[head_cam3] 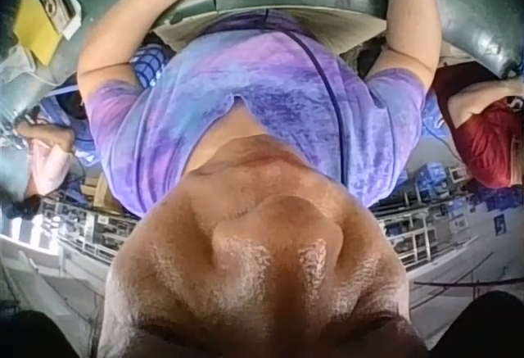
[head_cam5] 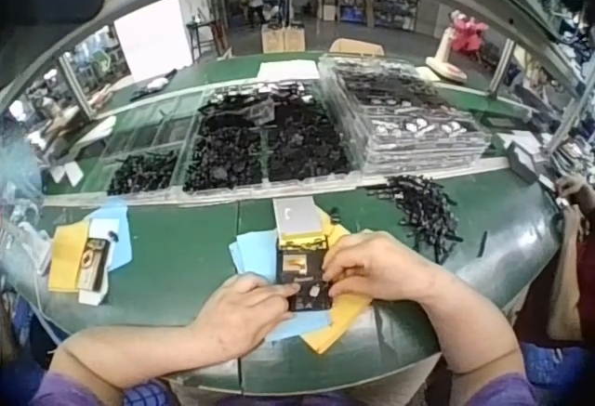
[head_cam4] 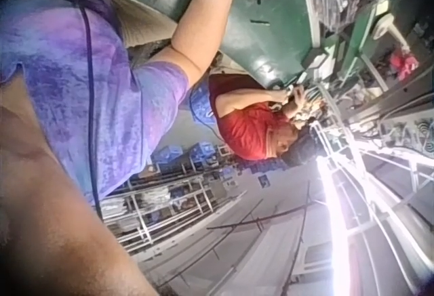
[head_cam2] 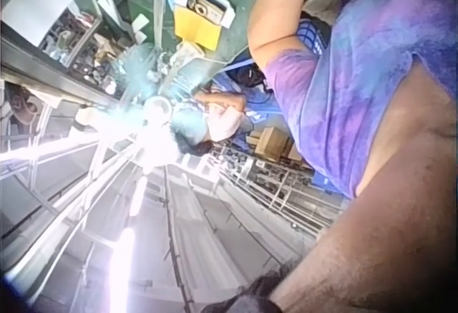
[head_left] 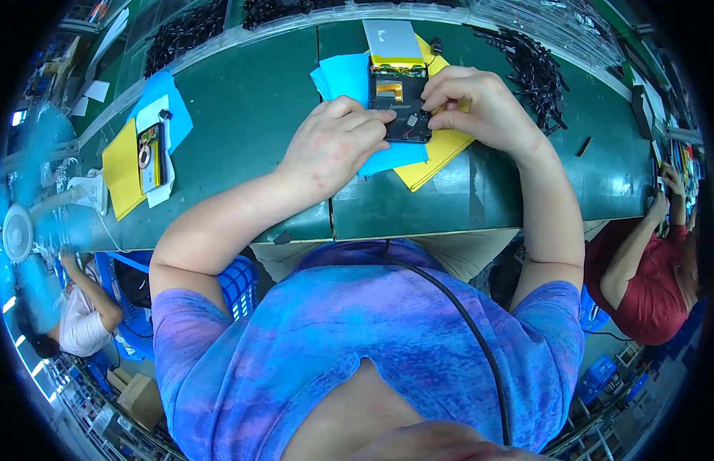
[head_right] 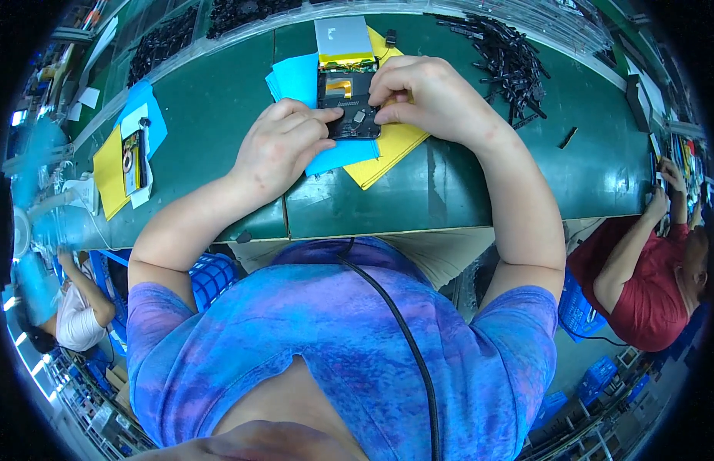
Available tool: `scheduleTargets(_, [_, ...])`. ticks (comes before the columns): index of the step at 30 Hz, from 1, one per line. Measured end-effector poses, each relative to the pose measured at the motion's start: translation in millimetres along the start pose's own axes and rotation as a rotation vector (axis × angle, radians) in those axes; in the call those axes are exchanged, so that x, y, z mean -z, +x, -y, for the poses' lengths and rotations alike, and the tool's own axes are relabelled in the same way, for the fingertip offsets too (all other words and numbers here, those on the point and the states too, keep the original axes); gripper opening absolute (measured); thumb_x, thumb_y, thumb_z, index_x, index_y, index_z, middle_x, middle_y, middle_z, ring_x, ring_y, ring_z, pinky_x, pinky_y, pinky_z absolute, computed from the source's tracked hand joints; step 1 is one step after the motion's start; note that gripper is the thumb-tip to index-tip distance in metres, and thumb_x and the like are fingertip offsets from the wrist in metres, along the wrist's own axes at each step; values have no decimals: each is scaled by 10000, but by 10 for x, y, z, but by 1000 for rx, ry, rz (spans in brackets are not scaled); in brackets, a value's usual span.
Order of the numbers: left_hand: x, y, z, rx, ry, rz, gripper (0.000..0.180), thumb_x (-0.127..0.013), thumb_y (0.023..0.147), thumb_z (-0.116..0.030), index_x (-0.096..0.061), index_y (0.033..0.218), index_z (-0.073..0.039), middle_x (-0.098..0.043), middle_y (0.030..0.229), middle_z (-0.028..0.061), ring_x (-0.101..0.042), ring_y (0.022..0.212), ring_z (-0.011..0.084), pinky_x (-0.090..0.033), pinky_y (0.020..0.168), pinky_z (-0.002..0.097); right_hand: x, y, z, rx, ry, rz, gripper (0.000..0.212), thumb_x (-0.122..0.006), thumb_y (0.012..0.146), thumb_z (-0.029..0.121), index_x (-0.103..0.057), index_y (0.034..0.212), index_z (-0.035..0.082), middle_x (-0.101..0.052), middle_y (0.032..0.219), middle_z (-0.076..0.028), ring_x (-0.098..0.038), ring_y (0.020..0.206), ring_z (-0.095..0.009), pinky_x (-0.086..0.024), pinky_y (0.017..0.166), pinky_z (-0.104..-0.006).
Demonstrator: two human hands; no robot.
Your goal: Manually assemble electronic components and screens at a factory workstation.
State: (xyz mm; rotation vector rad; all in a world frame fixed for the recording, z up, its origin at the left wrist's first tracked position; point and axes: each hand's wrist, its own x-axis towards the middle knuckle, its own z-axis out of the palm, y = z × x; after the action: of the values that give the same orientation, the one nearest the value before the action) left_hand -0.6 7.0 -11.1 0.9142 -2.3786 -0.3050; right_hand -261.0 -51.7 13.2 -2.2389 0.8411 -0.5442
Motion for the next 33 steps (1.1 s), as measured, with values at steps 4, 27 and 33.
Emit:
scheduleTargets(4, [-15,10,-1,-14,-9,-13,189,-793,743,-104,-626,824,-69,-705,1165,43,-614,917,249,-520,821,372,-36,4,-10,65,-100,-48,207,-827,711,88,-711,869,18,-691,935,-98,-682,828,-242,-552,735,-333])
scheduleTargets(27, [-22,-12,34,120,-100,-48,367,-832,748,-151,-512,900,-53,-655,1277,135,-655,931,307,-535,774,385,-75,-62,182,134,-359,-12,316,-820,696,113,-742,989,21,-708,1093,-103,-665,952,-278,-508,892,-382])
scheduleTargets(33, [-18,-10,43,140,-113,-19,355,-826,755,-154,-553,952,-41,-654,1281,126,-653,955,302,-534,794,380,-82,-56,178,116,-323,20,287,-816,705,114,-748,968,23,-688,1075,-103,-668,950,-279,-516,880,-388])
